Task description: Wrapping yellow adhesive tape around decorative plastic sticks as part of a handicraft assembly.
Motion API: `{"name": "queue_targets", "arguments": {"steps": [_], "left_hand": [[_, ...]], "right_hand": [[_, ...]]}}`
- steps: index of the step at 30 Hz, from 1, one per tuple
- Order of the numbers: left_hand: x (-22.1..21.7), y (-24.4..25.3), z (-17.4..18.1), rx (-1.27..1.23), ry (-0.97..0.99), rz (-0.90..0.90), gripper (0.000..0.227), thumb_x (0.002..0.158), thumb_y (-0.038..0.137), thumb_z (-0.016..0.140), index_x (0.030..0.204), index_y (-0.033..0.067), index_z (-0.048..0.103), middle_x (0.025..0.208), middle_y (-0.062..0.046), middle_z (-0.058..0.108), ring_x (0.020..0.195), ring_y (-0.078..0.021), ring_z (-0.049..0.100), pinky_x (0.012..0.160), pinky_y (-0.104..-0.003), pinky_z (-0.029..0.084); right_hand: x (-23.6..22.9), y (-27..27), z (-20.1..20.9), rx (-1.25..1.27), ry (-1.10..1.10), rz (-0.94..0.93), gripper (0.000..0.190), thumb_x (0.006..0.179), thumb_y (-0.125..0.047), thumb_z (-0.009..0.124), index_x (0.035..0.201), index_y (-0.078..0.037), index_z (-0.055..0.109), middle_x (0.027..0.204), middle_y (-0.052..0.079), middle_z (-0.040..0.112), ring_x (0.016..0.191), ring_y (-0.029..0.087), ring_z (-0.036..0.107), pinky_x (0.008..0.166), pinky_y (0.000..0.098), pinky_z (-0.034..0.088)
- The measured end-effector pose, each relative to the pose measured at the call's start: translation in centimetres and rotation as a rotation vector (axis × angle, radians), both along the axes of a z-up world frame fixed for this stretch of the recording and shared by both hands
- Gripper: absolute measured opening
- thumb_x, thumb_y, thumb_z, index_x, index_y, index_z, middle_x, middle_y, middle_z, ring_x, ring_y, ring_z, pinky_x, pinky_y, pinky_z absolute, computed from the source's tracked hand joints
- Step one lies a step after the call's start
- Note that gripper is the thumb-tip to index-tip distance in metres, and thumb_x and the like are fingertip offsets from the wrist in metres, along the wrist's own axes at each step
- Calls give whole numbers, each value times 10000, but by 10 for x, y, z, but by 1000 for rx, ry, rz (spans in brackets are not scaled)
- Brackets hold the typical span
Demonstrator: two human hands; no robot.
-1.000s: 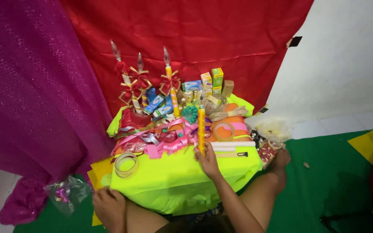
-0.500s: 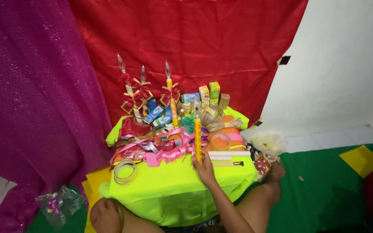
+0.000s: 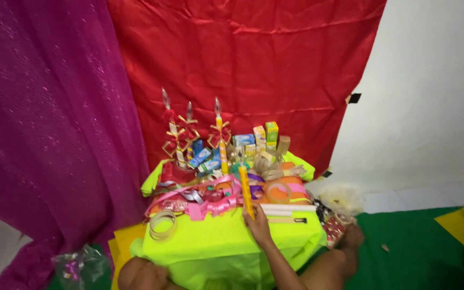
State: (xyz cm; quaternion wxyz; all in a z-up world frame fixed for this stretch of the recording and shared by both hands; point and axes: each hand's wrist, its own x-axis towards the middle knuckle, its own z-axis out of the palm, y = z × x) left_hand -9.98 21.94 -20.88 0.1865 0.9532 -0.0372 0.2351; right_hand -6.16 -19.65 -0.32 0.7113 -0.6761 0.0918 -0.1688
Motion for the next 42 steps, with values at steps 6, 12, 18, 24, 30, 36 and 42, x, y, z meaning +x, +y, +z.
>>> {"name": "queue_targets", "arguments": {"steps": [6, 12, 18, 24, 30, 36, 42], "left_hand": [[31, -136, 255, -823, 304, -352, 201, 901, 282, 731, 841, 91, 708, 848, -48, 718, 848, -181, 653, 809, -327, 520], [56, -235, 343, -1331, 535, -571, 661, 876, 427, 652, 1441, 100, 548, 1464, -130, 636, 1322, -272, 639, 1059, -408, 572], [114, -279, 313, -1623, 473, -646, 443, 958, 225, 686, 1345, 11, 662, 1090, -74, 723, 1001, -167, 679, 892, -293, 547], [116, -279, 306, -1677, 450, -702, 346, 985, 167, 672, 1271, -28, 687, 996, -66, 710, 885, -134, 662, 788, -247, 551], [120, -277, 303, -1495, 414, -680, 331, 951, 217, 698, 1177, -22, 730, 1116, -107, 768, 1022, -171, 718, 886, -277, 574], [109, -275, 319, -1619, 471, -681, 553, 960, 200, 648, 1465, -11, 565, 1313, -131, 702, 1129, -188, 679, 966, -302, 568], [104, -278, 320, -1436, 360, -499, 437, 912, 276, 714, 1250, 0, 713, 1200, -110, 775, 1135, -179, 717, 964, -275, 562]], "right_hand": [[0, -3, -5, 19, -70, 98, 223, 992, -268, 656, 1118, -86, 626, 816, 37, 655, 595, 117, 531, 539, 278, 437], [-2, -3, -8, -68, -111, 126, 199, 975, -260, 675, 1077, -90, 656, 775, 16, 668, 562, 107, 527, 512, 263, 424], [-7, 0, 4, -181, 49, 89, 341, 925, -356, 688, 1183, -133, 698, 961, 37, 771, 866, 149, 716, 716, 293, 561], [-6, -3, -2, -163, -75, 130, 306, 955, -327, 672, 1164, -103, 682, 881, 26, 717, 750, 128, 652, 648, 291, 532], [-8, -2, 1, -141, -24, 144, 329, 932, -347, 692, 1153, -105, 672, 940, 45, 702, 832, 155, 676, 688, 300, 554], [-8, 0, 2, -166, -95, 122, 314, 965, -316, 668, 1192, -100, 671, 1001, 27, 682, 920, 146, 645, 790, 293, 504], [-7, 0, 3, -210, -82, 150, 375, 1006, -360, 565, 1278, -112, 639, 1025, 47, 724, 928, 161, 694, 768, 312, 530]]}}
